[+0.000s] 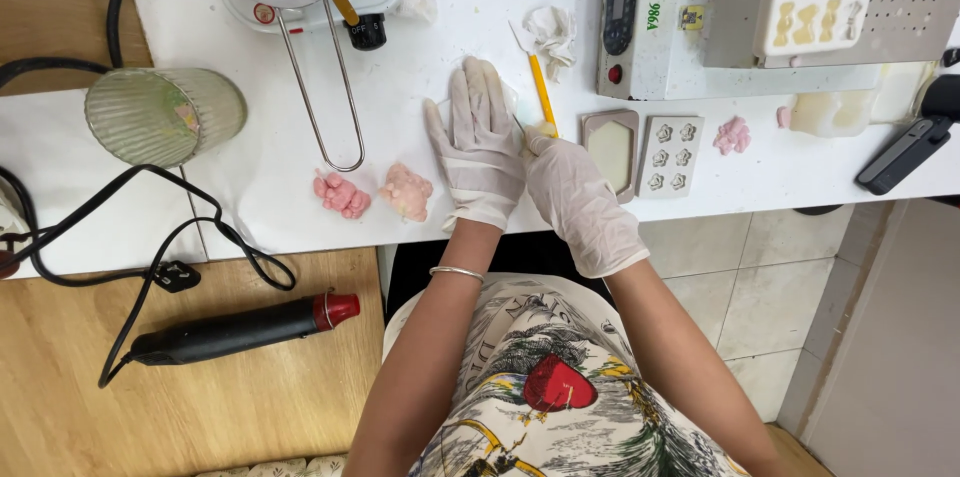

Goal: Use a heat gun to melt wax residue and a scraper to remove it from a white plastic tool.

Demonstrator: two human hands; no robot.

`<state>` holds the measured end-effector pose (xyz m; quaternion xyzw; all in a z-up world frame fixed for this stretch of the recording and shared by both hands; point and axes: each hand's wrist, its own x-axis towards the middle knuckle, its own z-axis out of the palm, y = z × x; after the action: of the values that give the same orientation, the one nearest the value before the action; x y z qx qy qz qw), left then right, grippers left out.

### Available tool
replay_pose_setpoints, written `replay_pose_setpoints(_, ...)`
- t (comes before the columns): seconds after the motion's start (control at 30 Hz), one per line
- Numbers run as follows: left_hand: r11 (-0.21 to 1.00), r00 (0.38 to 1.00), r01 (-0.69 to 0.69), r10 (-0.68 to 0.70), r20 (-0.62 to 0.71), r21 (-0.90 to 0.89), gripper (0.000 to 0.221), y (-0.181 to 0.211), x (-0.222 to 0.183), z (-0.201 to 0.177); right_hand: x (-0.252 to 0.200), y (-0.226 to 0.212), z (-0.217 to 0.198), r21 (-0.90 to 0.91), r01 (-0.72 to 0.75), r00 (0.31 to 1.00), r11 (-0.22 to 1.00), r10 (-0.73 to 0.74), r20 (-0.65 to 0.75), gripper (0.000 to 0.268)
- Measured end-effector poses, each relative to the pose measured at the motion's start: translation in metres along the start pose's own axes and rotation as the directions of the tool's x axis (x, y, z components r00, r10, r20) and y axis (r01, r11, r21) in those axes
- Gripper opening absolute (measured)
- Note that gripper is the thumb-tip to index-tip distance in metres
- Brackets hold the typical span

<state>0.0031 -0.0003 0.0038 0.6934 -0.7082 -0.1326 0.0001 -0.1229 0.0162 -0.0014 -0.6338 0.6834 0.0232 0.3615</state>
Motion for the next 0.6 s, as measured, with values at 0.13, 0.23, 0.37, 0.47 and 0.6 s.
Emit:
replay_pose_setpoints(0.13,1.000,0.999,0.018,-0.018,-0.027,-0.006,0.074,0.002,0.000,0.014,0.003,-0.002,0.004,-0.037,0.054,0.998,0.998,-0.054,-0.014,0.023)
replay_pose_setpoints(0.23,1.000,0.997,0.013,-0.011,-0.081,0.013,0.072,0.001,-0.001,0.017,-0.002,-0.018,-0.005,-0.048,0.056,0.997,0.997,-0.059,-0.053,0.023)
replay_pose_setpoints(0.37,1.000,0.998,0.026,-0.026,-0.052,-0.003,0.072,0.003,0.001,0.008,-0.011,-0.027,-0.018,0.052,-0.017,0.998,0.999,0.021,-0.065,0.026)
replay_pose_setpoints(0.47,0.999,0.999,0.030,-0.030,-0.022,-0.035,0.072,0.003,0.002,0.005,-0.018,-0.029,-0.023,0.119,-0.018,0.999,0.993,0.023,-0.039,0.030)
replay_pose_setpoints(0.6,1.000,0.999,0.014,-0.014,-0.029,0.018,0.075,0.001,0.001,0.001,-0.033,-0.027,-0.028,0.287,-0.207,0.978,0.935,0.191,0.082,0.033)
